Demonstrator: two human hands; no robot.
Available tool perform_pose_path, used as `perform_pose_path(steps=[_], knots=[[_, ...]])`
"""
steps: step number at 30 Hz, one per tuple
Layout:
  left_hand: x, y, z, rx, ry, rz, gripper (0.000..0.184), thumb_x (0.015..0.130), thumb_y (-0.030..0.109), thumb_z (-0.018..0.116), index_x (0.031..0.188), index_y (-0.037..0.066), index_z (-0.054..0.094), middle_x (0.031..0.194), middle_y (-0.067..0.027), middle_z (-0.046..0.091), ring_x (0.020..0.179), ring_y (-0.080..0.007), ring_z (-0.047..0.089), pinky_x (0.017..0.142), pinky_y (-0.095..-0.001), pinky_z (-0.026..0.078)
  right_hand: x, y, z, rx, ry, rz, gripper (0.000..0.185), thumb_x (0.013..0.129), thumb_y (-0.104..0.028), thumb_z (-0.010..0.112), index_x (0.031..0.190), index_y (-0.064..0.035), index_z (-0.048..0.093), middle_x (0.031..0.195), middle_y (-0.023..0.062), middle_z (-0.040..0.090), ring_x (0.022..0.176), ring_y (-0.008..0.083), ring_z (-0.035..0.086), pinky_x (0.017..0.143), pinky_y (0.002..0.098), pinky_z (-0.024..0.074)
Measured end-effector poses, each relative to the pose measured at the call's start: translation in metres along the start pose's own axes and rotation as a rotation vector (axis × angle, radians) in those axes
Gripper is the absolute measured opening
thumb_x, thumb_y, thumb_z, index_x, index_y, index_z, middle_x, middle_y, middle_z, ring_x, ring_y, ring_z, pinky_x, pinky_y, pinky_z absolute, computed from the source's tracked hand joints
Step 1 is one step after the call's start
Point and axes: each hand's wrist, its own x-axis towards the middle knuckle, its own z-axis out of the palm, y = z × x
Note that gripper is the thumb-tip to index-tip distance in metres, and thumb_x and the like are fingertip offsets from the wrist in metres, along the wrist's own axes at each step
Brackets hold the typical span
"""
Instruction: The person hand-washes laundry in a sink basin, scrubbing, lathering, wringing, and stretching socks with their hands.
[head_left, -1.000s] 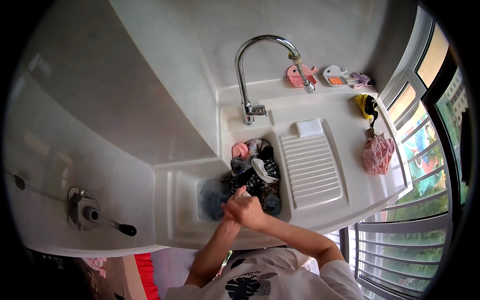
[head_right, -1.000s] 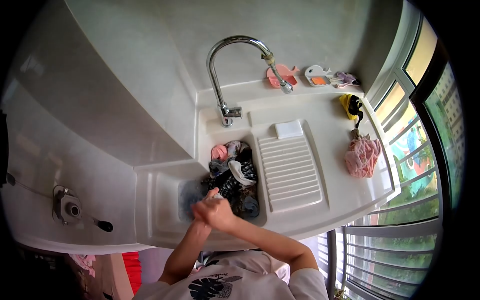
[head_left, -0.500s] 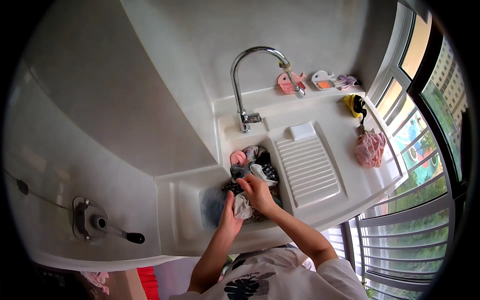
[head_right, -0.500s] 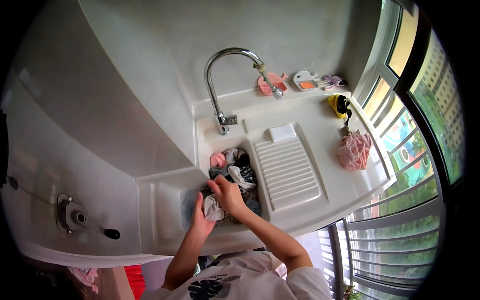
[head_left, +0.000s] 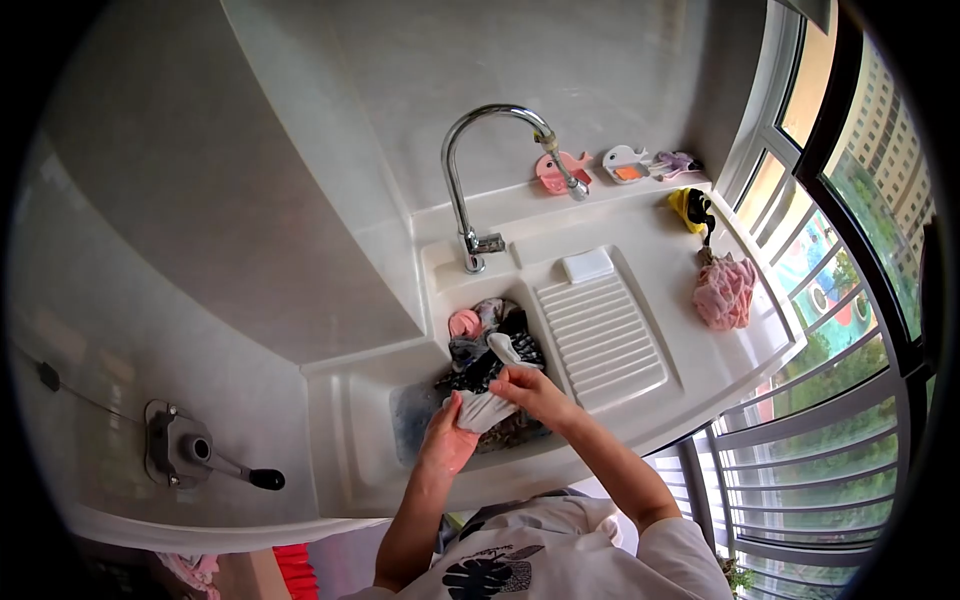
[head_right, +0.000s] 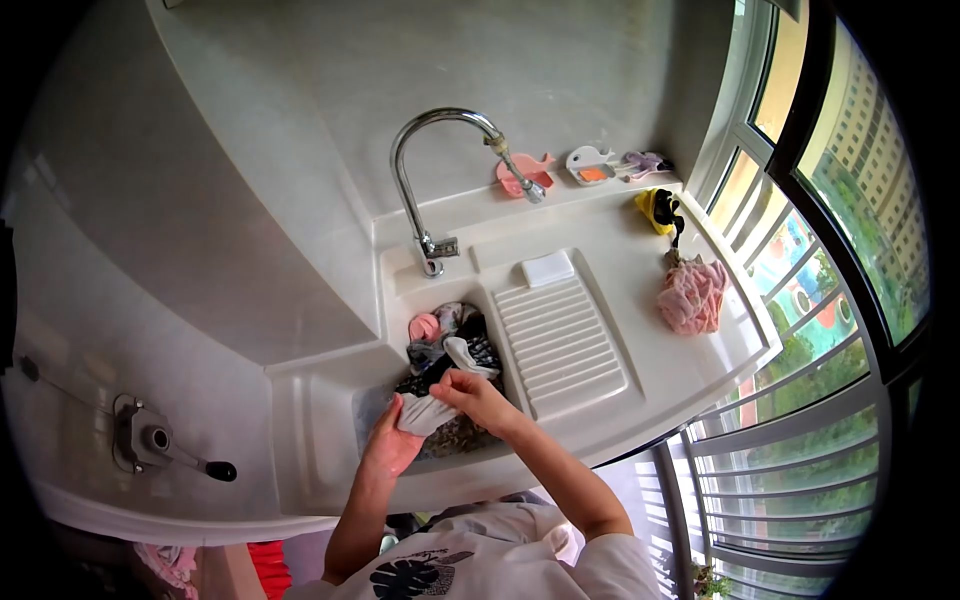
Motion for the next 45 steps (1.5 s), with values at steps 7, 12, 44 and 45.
perform_pose_path(steps=[7,12,44,45], knots=[[0.035,-0.023,-0.051,-0.293,-0.374,-0.103,0.038,0.094,0.045,0.044,0.104,0.011,0.055,0.098,-0.0011,0.057,0.085,-0.0119,0.058,0.072,-0.0304,0.048,-0.009,-0.023,0.104,-1.147,0.292,-0.926,0.018,0.072,-0.015,0.067,0.066,-0.0069,0.051,0.056,0.0068,0.054,0.052,0.0246,0.058,0.046,0.0347,0.0458],[0.014,-0.013,-0.014,0.034,0.239,-0.048,0.035,0.097,0.04,0.033,0.113,0.017,0.053,0.116,-0.0029,0.053,0.112,-0.0181,0.049,0.095,-0.0341,0.04,0.04,-0.003,0.052,-1.176,0.589,-0.654,0.016,0.072,-0.017,0.064,0.063,-0.0089,0.054,0.055,0.0085,0.055,0.048,0.0267,0.057,0.043,0.0373,0.0442],[0.023,-0.03,-0.057,-0.028,0.148,-0.087,0.03,0.096,0.038,0.035,0.108,0.018,0.054,0.102,0.0006,0.056,0.097,-0.0158,0.056,0.08,-0.0346,0.047,0.022,0.005,0.07,-1.015,0.489,-0.666,0.011,0.068,-0.012,0.063,0.07,-0.0083,0.053,0.06,0.0084,0.056,0.053,0.0274,0.059,0.046,0.0391,0.0456],[0.034,-0.035,-0.08,-0.04,-0.088,-0.043,0.028,0.096,0.037,0.037,0.104,0.018,0.054,0.097,0.0011,0.056,0.092,-0.0154,0.057,0.079,-0.0345,0.047,0.01,0.006,0.085,-1.032,0.41,-0.712,0.011,0.068,-0.012,0.063,0.07,-0.0084,0.053,0.059,0.0083,0.056,0.052,0.0273,0.058,0.046,0.039,0.0452]])
